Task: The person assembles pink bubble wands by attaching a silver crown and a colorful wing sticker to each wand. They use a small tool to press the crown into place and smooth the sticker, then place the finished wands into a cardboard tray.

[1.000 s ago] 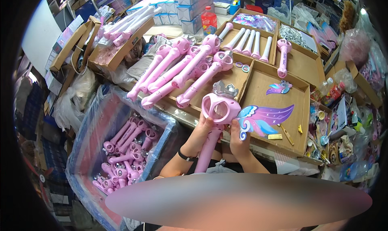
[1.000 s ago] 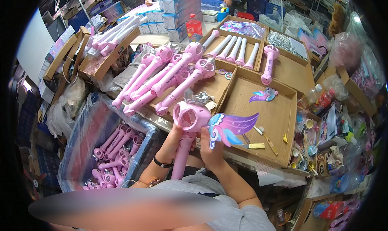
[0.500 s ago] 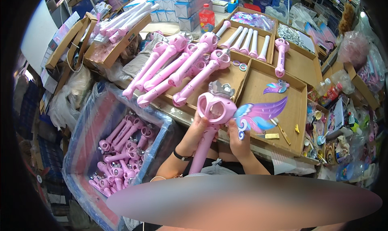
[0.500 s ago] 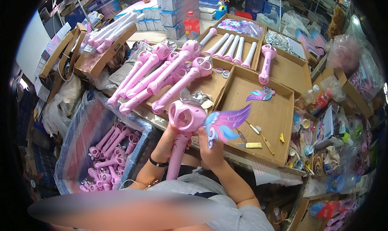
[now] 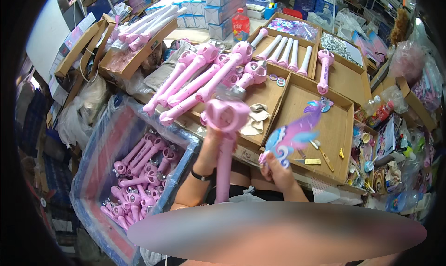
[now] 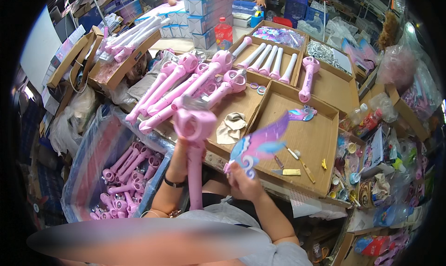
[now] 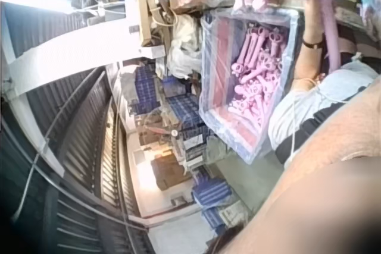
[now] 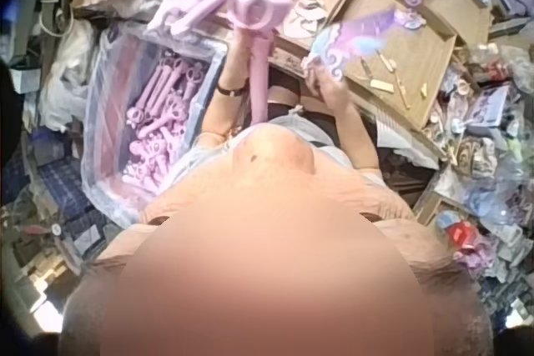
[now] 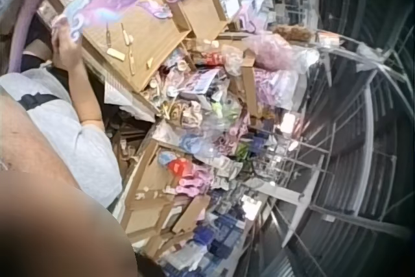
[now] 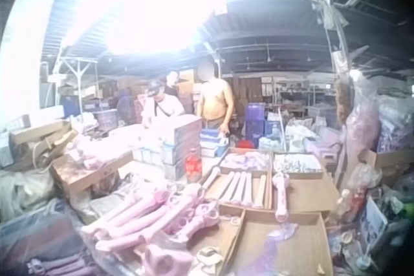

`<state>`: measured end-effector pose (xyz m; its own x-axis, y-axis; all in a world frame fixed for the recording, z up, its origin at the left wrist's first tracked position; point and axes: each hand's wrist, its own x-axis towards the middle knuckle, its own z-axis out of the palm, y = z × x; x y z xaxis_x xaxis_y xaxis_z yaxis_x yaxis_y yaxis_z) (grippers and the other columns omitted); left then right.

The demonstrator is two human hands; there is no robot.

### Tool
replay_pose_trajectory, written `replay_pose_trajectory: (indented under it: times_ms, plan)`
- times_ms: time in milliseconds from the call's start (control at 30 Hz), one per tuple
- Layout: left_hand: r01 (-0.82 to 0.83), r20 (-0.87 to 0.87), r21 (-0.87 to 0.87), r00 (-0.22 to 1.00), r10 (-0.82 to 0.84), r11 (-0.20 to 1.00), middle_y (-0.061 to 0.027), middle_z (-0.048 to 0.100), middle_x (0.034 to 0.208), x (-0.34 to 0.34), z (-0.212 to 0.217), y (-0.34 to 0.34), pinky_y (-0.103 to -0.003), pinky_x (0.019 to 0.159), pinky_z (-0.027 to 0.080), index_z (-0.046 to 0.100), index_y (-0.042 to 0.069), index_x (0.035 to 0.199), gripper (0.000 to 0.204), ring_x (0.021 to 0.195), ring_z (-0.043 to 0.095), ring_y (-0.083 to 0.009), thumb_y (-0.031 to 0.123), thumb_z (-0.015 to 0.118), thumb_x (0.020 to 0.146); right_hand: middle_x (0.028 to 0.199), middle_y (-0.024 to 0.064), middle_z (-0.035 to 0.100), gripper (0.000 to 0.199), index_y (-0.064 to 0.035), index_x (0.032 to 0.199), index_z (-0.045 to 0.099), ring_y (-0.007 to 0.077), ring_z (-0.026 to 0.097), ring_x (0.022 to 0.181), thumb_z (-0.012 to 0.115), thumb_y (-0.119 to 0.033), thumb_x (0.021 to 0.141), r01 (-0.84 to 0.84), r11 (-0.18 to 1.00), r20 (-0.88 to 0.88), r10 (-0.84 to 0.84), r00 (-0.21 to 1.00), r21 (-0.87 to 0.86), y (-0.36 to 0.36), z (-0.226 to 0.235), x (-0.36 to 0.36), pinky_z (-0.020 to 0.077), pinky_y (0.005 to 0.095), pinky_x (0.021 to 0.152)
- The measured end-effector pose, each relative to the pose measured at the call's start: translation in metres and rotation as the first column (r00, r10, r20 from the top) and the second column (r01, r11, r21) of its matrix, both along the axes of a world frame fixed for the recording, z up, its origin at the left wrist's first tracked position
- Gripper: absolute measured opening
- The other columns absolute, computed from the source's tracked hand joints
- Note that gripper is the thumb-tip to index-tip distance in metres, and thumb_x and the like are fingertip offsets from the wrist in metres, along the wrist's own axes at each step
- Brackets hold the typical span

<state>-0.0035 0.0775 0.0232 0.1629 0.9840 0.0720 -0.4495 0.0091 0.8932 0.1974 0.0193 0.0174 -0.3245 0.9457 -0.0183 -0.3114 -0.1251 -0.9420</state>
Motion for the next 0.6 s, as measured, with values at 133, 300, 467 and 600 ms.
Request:
replay_pose_trajectory:
  times_ms: [133,300,467,600]
  plan:
    - [0.157,0.453,0.199,0.861,-0.233,0.967,-0.0056,0.057,0.094,-0.004,0.004,0.025,-0.025,0.053,0.046,0.047,0.003,0.117,0.100,0.067,0.059,-0.0146,0.088,0.037,0.065,0.095,0.0066,0.060,0.034,-0.0020,0.103,0.058,0.0139,0.056,0.084,0.050,-0.035,0.096,-0.186,0.979,-0.049,0.191,0.980,0.087,-0.005,-0.030,-0.017,0.0460,0.0292,0.076]
    - [0.085,0.606,0.106,0.785,-0.132,0.991,-0.0087,0.054,0.114,0.012,0.002,0.036,-0.039,0.089,0.049,0.041,0.007,0.129,0.099,0.099,0.058,-0.0226,0.084,0.043,0.067,0.100,0.0100,0.062,0.034,-0.0005,0.105,0.058,0.0210,0.059,0.088,0.057,-0.032,0.093,-0.164,0.955,0.126,0.137,0.983,0.248,-0.010,-0.047,-0.034,0.0473,0.0353,0.080]
    - [-0.323,0.081,0.235,0.946,0.312,0.917,-0.0102,0.060,0.110,0.015,0.012,0.048,-0.038,0.082,0.052,0.040,0.006,0.132,0.084,0.097,0.061,-0.0218,0.073,0.040,0.082,0.112,0.0171,0.058,0.033,-0.0043,0.105,0.064,0.0326,0.057,0.100,0.062,-0.033,0.089,-0.086,0.813,0.550,-0.306,0.777,0.575,-0.018,-0.035,-0.038,0.0453,0.0383,0.088]
    - [0.121,0.191,0.042,0.973,-0.127,0.992,-0.0078,0.064,0.100,0.007,0.023,0.032,-0.029,0.064,0.055,0.049,0.004,0.123,0.064,0.079,0.064,-0.0163,0.058,0.048,0.088,0.094,0.0139,0.063,0.024,-0.0007,0.099,0.063,0.0254,0.062,0.082,0.057,-0.023,0.092,0.044,0.875,0.378,-0.253,0.890,0.483,-0.007,-0.018,-0.022,0.0494,0.0322,0.074]
